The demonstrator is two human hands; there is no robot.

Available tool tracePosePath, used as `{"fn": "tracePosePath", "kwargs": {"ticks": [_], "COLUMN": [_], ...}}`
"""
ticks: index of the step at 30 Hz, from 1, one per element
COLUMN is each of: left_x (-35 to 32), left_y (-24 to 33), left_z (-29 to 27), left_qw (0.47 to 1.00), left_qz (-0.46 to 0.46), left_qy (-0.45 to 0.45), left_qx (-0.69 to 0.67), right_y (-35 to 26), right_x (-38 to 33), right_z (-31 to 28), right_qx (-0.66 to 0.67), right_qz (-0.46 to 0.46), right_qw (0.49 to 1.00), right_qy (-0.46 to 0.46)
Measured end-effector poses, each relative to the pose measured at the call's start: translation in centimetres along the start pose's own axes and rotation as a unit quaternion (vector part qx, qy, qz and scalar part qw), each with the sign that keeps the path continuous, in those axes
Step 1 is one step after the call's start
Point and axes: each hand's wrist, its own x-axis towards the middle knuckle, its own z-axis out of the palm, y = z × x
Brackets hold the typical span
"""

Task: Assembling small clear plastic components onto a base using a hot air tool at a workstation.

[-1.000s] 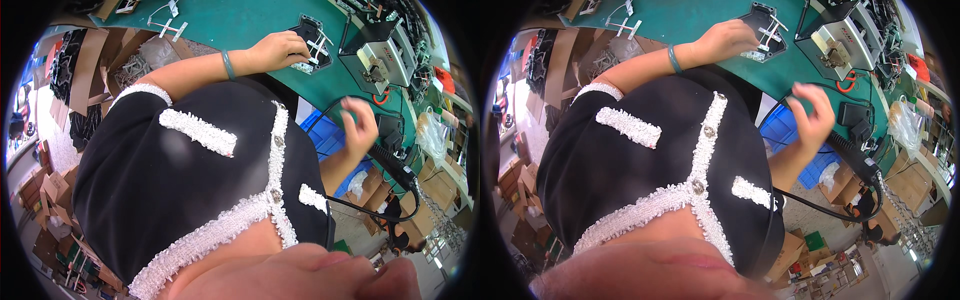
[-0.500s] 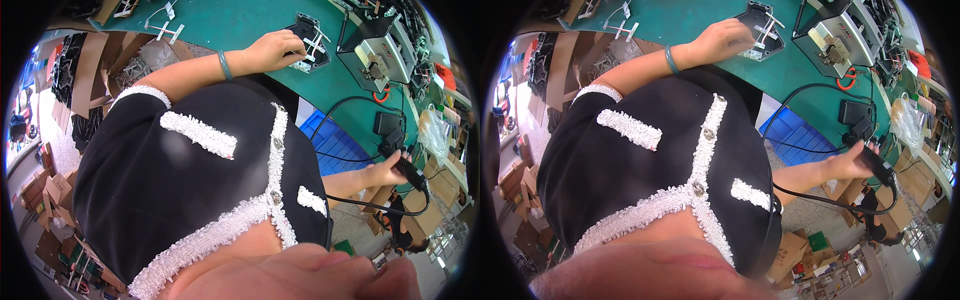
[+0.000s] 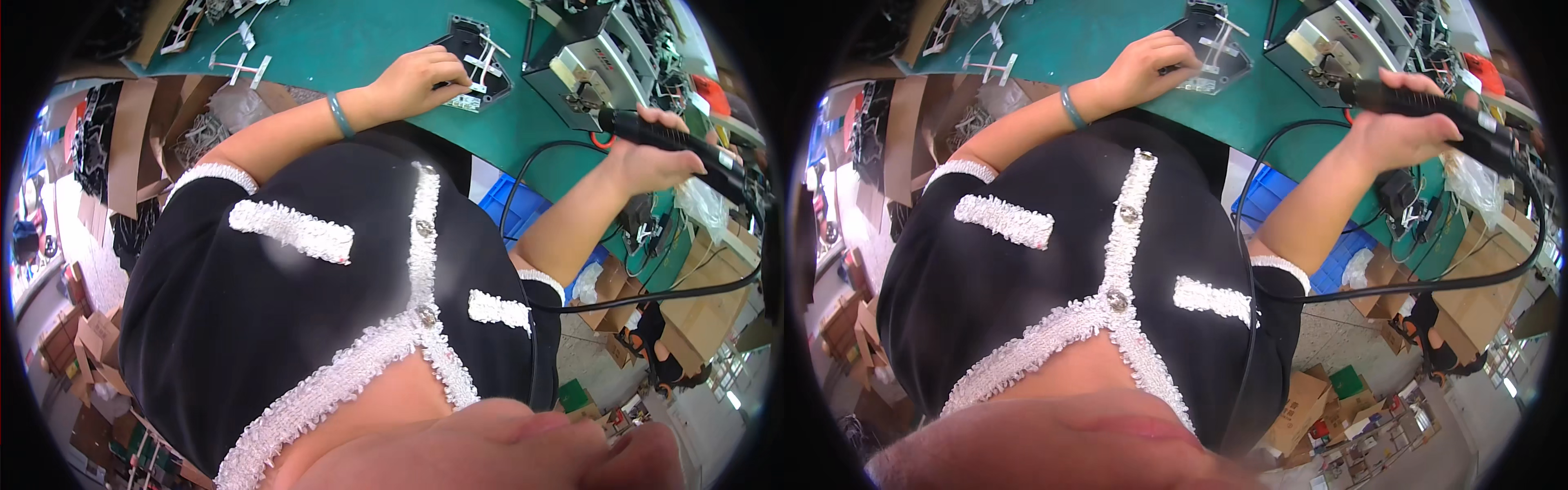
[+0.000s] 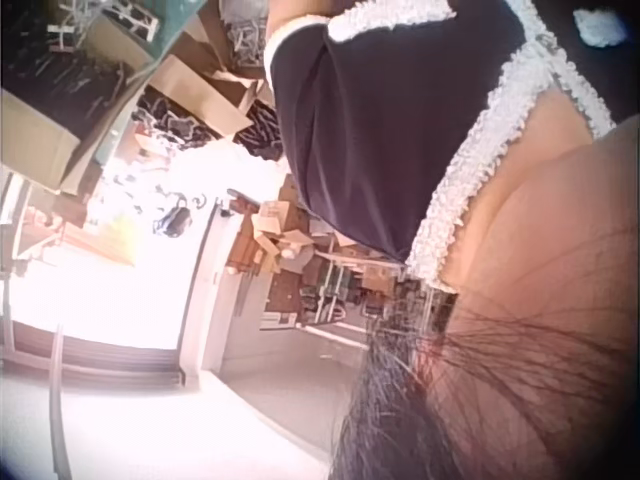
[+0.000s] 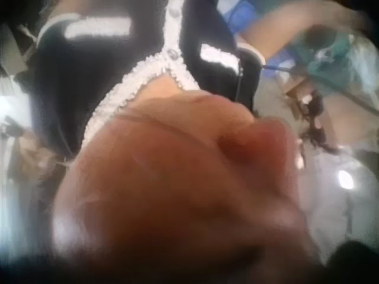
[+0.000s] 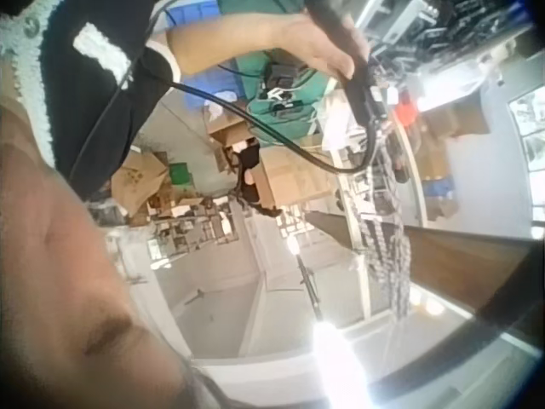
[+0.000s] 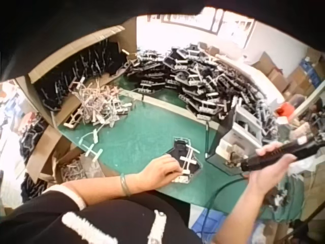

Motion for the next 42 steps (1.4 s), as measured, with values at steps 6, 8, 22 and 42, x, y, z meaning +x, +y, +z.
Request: {"fn": "tracePosePath", "kwargs": {"ticks": [6, 8, 22, 42], "left_x": [-0.2, -0.2, -0.6, -0.5], "left_y": [0.2, 0.1, -0.5, -0.3], "left_z": [-0.1, -0.1, 0.2, 0.2], "left_qw": [1.000, 1.000, 1.000, 1.000], "left_qz": [0.003, 0.003, 0.004, 0.014], "left_qy": [0.003, 0.002, 0.005, 0.018], "left_qx": [0.001, 0.001, 0.005, 0.000], "right_y": [1.6, 1.5, -0.2, 0.2], "right_x": [1.1, 1.1, -1.7, -6.6], "right_z": [1.6, 1.8, 4.8, 9.2], "right_qx": [-0.012, -0.011, 0.006, 0.093], "right_qz": [-0.048, -0.043, 0.085, 0.080], "right_qw": [0.999, 0.999, 0.993, 0.975], "right_qy": [-0.009, -0.007, -0.085, -0.185]}}
